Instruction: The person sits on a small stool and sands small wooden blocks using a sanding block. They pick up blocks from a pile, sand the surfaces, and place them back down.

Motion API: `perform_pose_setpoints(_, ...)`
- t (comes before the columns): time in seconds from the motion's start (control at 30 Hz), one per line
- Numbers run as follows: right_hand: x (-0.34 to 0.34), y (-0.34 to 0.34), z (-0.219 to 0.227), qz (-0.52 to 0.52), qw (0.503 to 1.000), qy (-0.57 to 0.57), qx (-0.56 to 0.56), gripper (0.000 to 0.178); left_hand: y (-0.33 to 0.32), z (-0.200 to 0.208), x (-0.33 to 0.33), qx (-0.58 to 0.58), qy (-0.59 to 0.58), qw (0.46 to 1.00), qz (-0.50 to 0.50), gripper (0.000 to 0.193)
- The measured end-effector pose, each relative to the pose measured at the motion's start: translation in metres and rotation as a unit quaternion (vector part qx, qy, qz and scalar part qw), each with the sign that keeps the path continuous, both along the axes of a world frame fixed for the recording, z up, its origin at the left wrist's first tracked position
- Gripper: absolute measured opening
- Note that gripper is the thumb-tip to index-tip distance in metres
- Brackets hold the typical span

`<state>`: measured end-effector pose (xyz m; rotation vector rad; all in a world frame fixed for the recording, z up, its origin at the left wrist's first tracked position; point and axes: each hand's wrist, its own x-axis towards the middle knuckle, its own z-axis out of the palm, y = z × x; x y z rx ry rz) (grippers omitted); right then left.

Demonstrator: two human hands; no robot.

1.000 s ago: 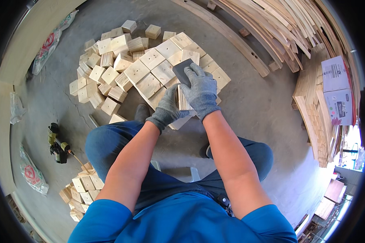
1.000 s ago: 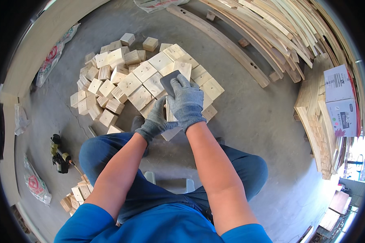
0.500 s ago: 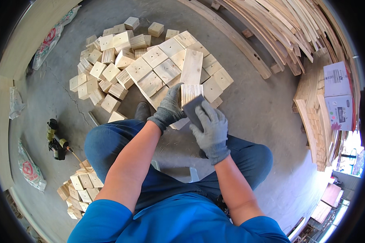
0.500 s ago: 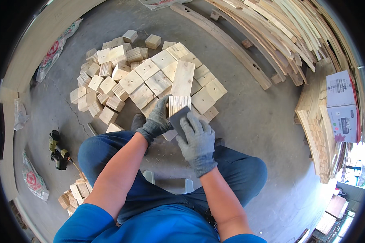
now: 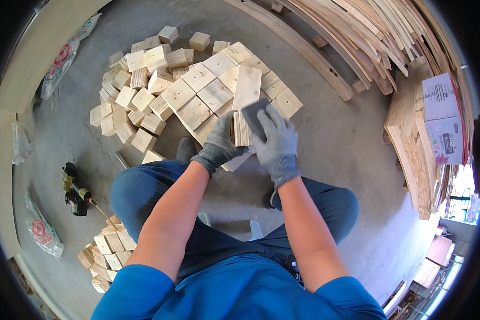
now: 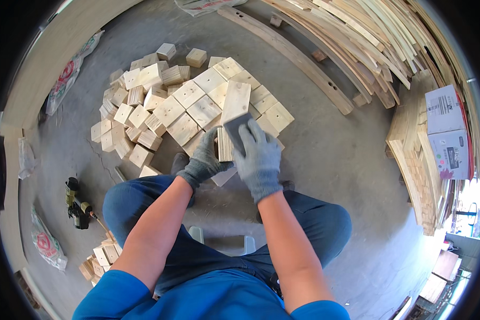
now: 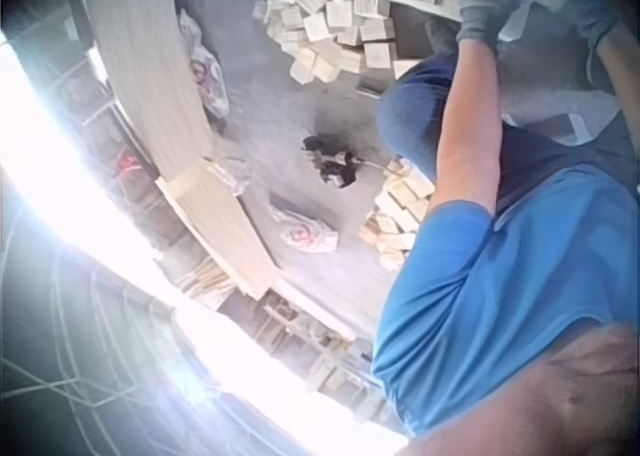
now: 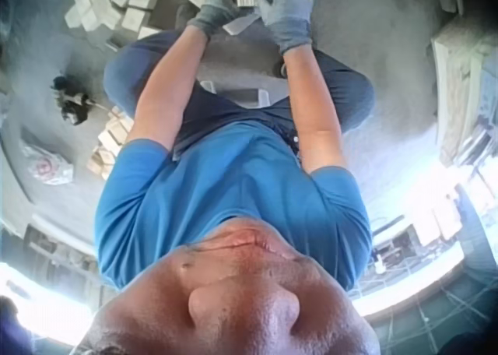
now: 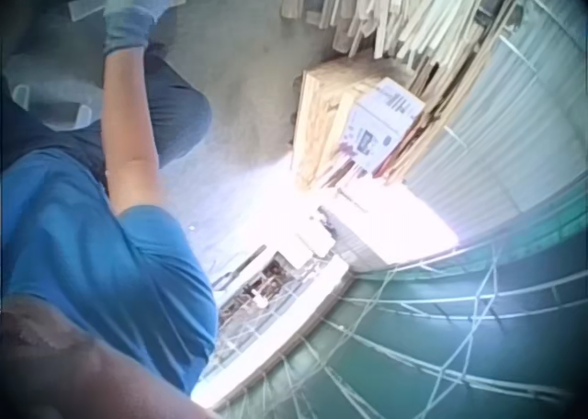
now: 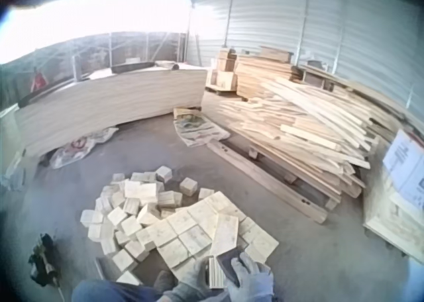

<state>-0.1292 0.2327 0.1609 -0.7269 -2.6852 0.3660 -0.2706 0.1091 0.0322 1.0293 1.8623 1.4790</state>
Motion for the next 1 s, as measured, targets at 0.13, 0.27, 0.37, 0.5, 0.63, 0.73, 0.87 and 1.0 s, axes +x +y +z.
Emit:
perform_pose_setpoints(0.13, 0.059, -0.044, 0.005, 0.017, 1.000, 0.006, -0.021, 0.064, 0.002, -0.008, 0.000, -0.003, -0.019, 1.000, 0.002, 0.117)
perform_pose_setpoints(0.27, 0.071, -0.044, 0.000, 0.032, 0.999, 0.010, -0.016, 0.065, 0.003, -0.008, 0.001, 0.010, -0.023, 1.000, 0.004, 0.117)
perform_pose_setpoints(0.37, 0.045, -0.024, 0.003, 0.027, 1.000, 0.012, -0.010, 0.065, 0.001, -0.001, 0.003, 0.003, -0.009, 1.000, -0.001, 0.112)
perform_pose_setpoints(0.5, -0.008, 0.023, -0.001, 0.009, 1.000, 0.010, -0.025, 0.065, -0.002, 0.003, 0.001, -0.012, -0.011, 1.000, -0.010, 0.112)
perform_pose_setpoints(0.63, -0.039, 0.064, -0.011, -0.023, 0.992, 0.035, -0.120, 0.063, -0.001, -0.005, 0.001, 0.032, -0.069, 0.997, -0.024, 0.115)
perform_pose_setpoints(0.73, -0.037, 0.069, -0.018, -0.022, 0.990, 0.038, -0.136, 0.064, -0.001, -0.003, 0.001, 0.028, -0.029, 0.999, -0.017, 0.116)
perform_pose_setpoints(0.87, -0.005, 0.043, -0.024, -0.058, 0.974, 0.091, -0.197, 0.066, -0.002, 0.011, 0.001, -0.032, 0.023, 0.999, -0.003, 0.116)
perform_pose_setpoints(1.0, 0.054, 0.003, -0.029, -0.083, 0.965, 0.112, -0.223, 0.065, 0.002, 0.017, 0.002, -0.041, -0.006, 0.999, 0.000, 0.116)
